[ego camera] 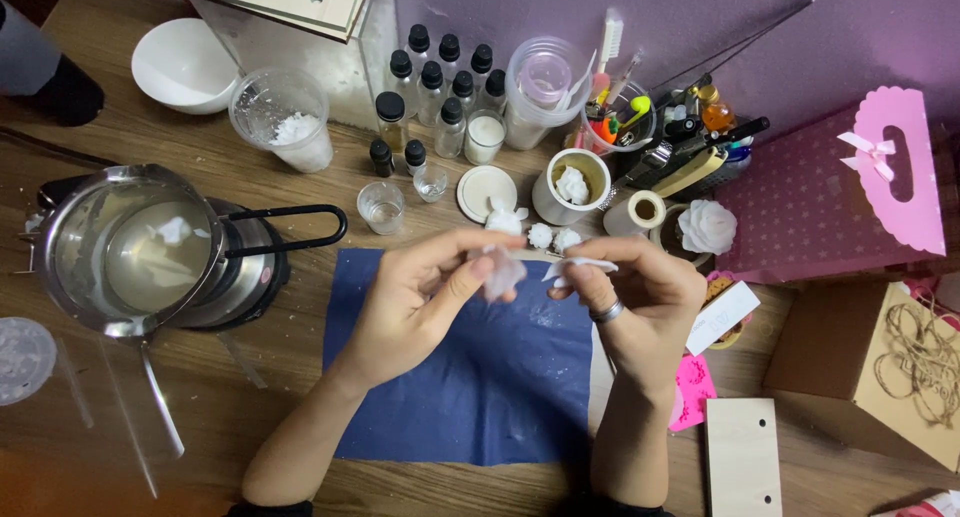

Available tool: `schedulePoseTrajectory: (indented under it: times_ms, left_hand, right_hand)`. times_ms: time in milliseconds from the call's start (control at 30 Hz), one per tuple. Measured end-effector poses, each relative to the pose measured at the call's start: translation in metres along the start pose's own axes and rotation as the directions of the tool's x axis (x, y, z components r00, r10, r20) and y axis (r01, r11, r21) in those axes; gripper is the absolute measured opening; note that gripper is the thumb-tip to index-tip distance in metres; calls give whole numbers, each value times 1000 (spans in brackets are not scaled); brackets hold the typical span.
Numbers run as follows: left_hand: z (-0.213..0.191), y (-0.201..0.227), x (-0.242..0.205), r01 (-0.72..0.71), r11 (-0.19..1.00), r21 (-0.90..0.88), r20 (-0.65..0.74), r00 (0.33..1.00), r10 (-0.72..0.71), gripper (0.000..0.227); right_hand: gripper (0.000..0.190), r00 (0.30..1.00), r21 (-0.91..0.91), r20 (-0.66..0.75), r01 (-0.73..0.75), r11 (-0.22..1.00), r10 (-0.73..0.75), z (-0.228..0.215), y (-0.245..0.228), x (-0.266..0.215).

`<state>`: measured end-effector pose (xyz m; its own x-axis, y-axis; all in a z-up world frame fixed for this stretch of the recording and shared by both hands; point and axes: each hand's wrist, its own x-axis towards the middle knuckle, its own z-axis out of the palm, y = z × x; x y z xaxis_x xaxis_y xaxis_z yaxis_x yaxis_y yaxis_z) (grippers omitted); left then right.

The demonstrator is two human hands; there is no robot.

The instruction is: Preparing a silicone mold by placing small wax inserts and pouring melted wax into the cavities.

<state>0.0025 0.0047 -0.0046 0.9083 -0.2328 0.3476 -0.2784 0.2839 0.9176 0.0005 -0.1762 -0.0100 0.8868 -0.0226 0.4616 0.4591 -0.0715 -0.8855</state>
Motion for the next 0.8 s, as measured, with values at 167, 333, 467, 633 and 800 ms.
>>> schedulePoseTrajectory:
  times_ms: [167,333,467,633,800]
  left_hand:
    - [-2,-22,2,73,993,-89,19,997,-72,40]
    - [13,-40,7,176,936,-305,62,984,-165,52]
    - [18,-59,5,212,931,-297,57,977,-204,46]
    - [13,-46,5,99,995,16,83,992,-100,25]
    - [17,-54,2,81,996,-23,10,997,-81,26]
  right_hand:
    - [20,999,-84,-51,13,996,-17,6,0,4]
    - [12,996,-268,-35,71,961,-84,11,-9,11]
    - [22,989,-565,52,141,813,-136,3,-5,18]
    - [42,982,-566,174,163,808,-77,-4,-2,17]
    - [30,970,-597,191,237,767,-151,4,-9,14]
